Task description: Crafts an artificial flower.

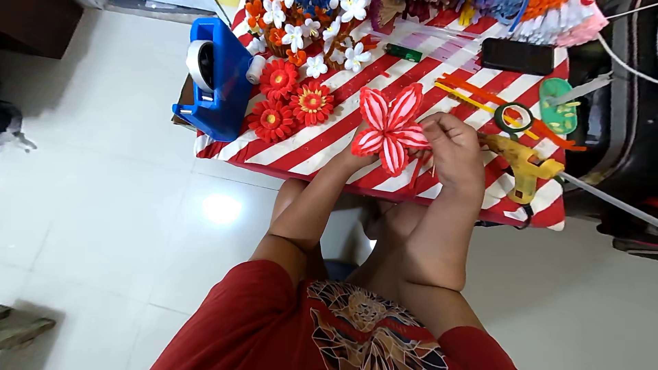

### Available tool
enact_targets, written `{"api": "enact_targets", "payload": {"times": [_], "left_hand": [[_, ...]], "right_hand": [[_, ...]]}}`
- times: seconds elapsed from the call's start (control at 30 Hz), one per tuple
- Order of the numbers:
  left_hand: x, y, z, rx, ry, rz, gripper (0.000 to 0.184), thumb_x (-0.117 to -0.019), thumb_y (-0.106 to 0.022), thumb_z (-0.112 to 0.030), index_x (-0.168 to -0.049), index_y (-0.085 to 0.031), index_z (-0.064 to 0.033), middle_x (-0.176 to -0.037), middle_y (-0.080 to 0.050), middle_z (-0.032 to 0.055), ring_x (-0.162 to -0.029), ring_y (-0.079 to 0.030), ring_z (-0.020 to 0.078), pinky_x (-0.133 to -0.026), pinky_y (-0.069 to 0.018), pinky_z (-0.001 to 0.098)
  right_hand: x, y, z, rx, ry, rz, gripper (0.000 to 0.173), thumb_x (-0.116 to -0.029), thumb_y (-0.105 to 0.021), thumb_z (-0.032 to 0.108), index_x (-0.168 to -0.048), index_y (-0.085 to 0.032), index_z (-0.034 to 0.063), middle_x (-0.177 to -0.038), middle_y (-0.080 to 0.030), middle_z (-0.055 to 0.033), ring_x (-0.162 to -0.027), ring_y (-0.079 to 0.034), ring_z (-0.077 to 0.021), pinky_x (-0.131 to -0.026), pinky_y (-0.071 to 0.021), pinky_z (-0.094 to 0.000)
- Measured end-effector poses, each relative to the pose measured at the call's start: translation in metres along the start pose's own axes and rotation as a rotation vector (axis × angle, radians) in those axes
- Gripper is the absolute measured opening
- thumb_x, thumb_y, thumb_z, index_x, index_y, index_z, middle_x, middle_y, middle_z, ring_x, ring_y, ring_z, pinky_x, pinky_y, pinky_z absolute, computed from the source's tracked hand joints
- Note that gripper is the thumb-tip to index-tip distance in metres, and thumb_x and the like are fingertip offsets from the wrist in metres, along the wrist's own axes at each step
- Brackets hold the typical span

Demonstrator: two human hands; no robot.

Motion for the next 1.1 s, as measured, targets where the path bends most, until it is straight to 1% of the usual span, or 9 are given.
{"api": "enact_targets", "payload": {"times": [0.17,0.4,0.47,0.53,0.6,0.77,0.93,1.03,1.1], "left_hand": [[0.002,0.002,-0.003,-0.039,0.029,0.021,0.019,-0.0854,-0.073,-0.003,-0.101,-0.072,0.0072,-0.092,-0.073,0.0158,-0.090,-0.067,0.0133,-0.085,-0.0489,0.0228],[0.000,0.003,-0.008,-0.213,0.131,0.172,0.021,-0.0900,-0.069,-0.002,-0.107,-0.072,0.0092,-0.104,-0.073,0.0251,-0.104,-0.069,0.0331,-0.097,-0.0488,0.0408],[0.000,0.005,-0.007,-0.087,0.327,0.231,0.024,-0.0895,-0.072,-0.004,-0.110,-0.071,0.0079,-0.107,-0.072,0.0219,-0.105,-0.068,0.0265,-0.097,-0.0488,0.0377],[0.001,0.005,-0.004,0.095,0.565,0.330,0.026,-0.0916,-0.070,-0.004,-0.116,-0.067,0.0055,-0.109,-0.069,0.0162,-0.102,-0.065,0.0183,-0.094,-0.0492,0.0353],[0.004,0.001,0.001,0.218,0.605,0.377,0.021,-0.0927,-0.067,-0.003,-0.113,-0.067,0.0018,-0.101,-0.068,0.0098,-0.092,-0.064,0.0123,-0.086,-0.0509,0.0326],[0.005,-0.001,-0.001,0.422,0.491,0.398,0.017,-0.0910,-0.066,-0.002,-0.108,-0.066,-0.0038,-0.093,-0.068,-0.0010,-0.084,-0.063,0.0033,-0.079,-0.0523,0.0251],[0.005,-0.003,0.001,0.524,0.427,0.408,0.017,-0.0857,-0.069,-0.002,-0.100,-0.065,-0.0094,-0.085,-0.067,-0.0077,-0.077,-0.064,0.0000,-0.072,-0.0525,0.0222],[-0.001,-0.005,0.004,0.480,0.243,0.314,0.026,-0.0892,-0.068,-0.005,-0.115,-0.064,-0.0006,-0.101,-0.070,-0.0011,-0.093,-0.065,-0.0004,-0.086,-0.0523,0.0202],[-0.011,-0.011,0.013,0.363,0.024,0.091,0.023,-0.0898,-0.065,-0.001,-0.110,-0.064,0.0090,-0.099,-0.070,0.0092,-0.096,-0.065,0.0043,-0.089,-0.0517,0.0215]], "right_hand": [[0.005,0.005,-0.001,-0.045,-0.019,0.021,0.026,-0.1085,-0.046,0.028,-0.087,-0.060,0.0230,-0.068,-0.062,0.0179,-0.055,-0.057,0.0059,-0.053,-0.0502,-0.0125],[0.009,0.004,0.007,0.302,0.047,0.026,0.030,-0.1058,-0.053,0.020,-0.078,-0.060,0.0116,-0.060,-0.049,0.0112,-0.049,-0.046,0.0073,-0.048,-0.0401,-0.0104],[0.007,0.010,0.002,0.217,0.030,0.027,0.024,-0.1052,-0.052,0.026,-0.088,-0.061,0.0124,-0.071,-0.055,0.0151,-0.064,-0.053,0.0100,-0.061,-0.0462,-0.0110],[0.004,0.017,-0.006,0.067,0.016,0.032,0.029,-0.1035,-0.053,0.034,-0.116,-0.058,0.0090,-0.091,-0.064,0.0141,-0.083,-0.062,0.0058,-0.077,-0.0552,-0.0178],[0.005,0.018,-0.008,-0.023,-0.010,0.060,0.036,-0.0995,-0.061,0.036,-0.126,-0.055,0.0117,-0.091,-0.067,0.0149,-0.082,-0.065,0.0036,-0.076,-0.0570,-0.0196],[0.011,0.010,0.001,-0.003,-0.042,0.113,0.016,-0.0837,-0.071,0.000,-0.093,-0.064,0.0111,-0.075,-0.067,0.0103,-0.058,-0.060,0.0043,-0.050,-0.0520,-0.0133],[0.010,0.008,0.002,0.054,-0.022,0.114,0.015,-0.0863,-0.069,-0.004,-0.094,-0.062,0.0078,-0.074,-0.067,0.0091,-0.054,-0.059,0.0053,-0.048,-0.0504,-0.0120],[0.005,0.008,0.002,0.097,0.022,0.033,0.012,-0.0871,-0.072,0.001,-0.092,-0.063,0.0078,-0.074,-0.065,0.0105,-0.055,-0.057,0.0065,-0.050,-0.0501,-0.0116],[0.003,0.009,0.002,0.132,0.024,-0.091,0.013,-0.0867,-0.073,0.002,-0.094,-0.063,0.0060,-0.080,-0.067,0.0084,-0.060,-0.060,0.0050,-0.053,-0.0520,-0.0132]]}}
Point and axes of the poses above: each hand's wrist, its own x-axis away from the middle knuckle, its own y-axis out of the back of the hand, z = x × y, the point moved 4 cm from there along -x, towards the middle knuckle
